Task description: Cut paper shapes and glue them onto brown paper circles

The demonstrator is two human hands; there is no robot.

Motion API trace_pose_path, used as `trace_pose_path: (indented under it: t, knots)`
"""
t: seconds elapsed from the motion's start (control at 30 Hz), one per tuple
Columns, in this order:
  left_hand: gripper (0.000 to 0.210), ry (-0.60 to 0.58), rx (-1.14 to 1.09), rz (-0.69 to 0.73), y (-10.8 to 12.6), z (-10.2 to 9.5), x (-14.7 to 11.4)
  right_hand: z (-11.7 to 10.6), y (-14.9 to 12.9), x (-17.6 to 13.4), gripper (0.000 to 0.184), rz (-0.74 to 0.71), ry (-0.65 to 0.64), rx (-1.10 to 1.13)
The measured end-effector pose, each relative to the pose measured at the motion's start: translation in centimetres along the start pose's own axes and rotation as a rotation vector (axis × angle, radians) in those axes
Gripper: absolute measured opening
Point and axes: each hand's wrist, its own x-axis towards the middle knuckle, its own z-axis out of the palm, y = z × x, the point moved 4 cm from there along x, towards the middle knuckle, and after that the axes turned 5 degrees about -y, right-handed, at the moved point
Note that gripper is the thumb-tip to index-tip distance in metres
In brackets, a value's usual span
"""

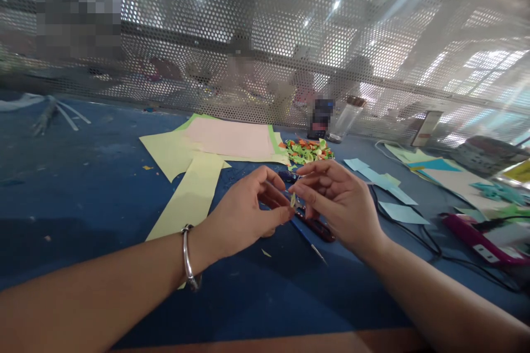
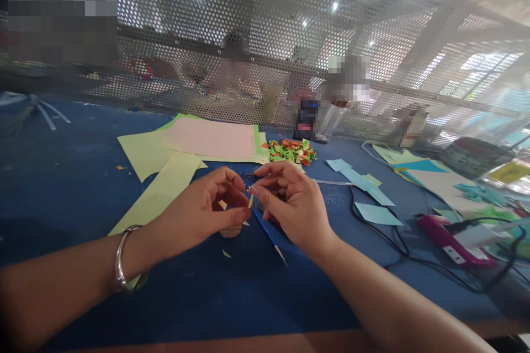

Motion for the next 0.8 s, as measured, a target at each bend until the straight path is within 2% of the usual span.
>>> trace_pose_path:
  t: [0.1,0.17,0.3,0.37,0.6,0.8]
  knots:
    - [0.033,0.077,-0.003,0.022,0.47,-0.1,-0.02,0.19,-0.17,-0.08,0.02,0.002,-0.005,-0.004]
    - [0.03,0.078,-0.06,0.012,0.69,0.07,0.02,0.39,-0.25,-0.09,0.021,0.01,-0.011,-0.001]
    - [0.016,0.098,-0.149,-0.066,0.69,0.08,0.13,0.66,-0.34,0.03,0.022,0.013,-0.009,-0.003]
    - [0.015,0.107,-0.18,-0.109,0.56,-0.04,0.16,0.71,-0.39,0.07,0.021,0.005,-0.011,-0.024]
    - [0.037,0.079,-0.316,-0.142,0.17,0.08,0.21,0.93,-0.61,-0.12,0.019,-0.011,-0.002,-0.06]
    - [0.037,0.027,-0.31,-0.104,0.1,0.24,0.09,0.86,-0.4,-0.12,0.023,-0.003,-0.001,-0.055]
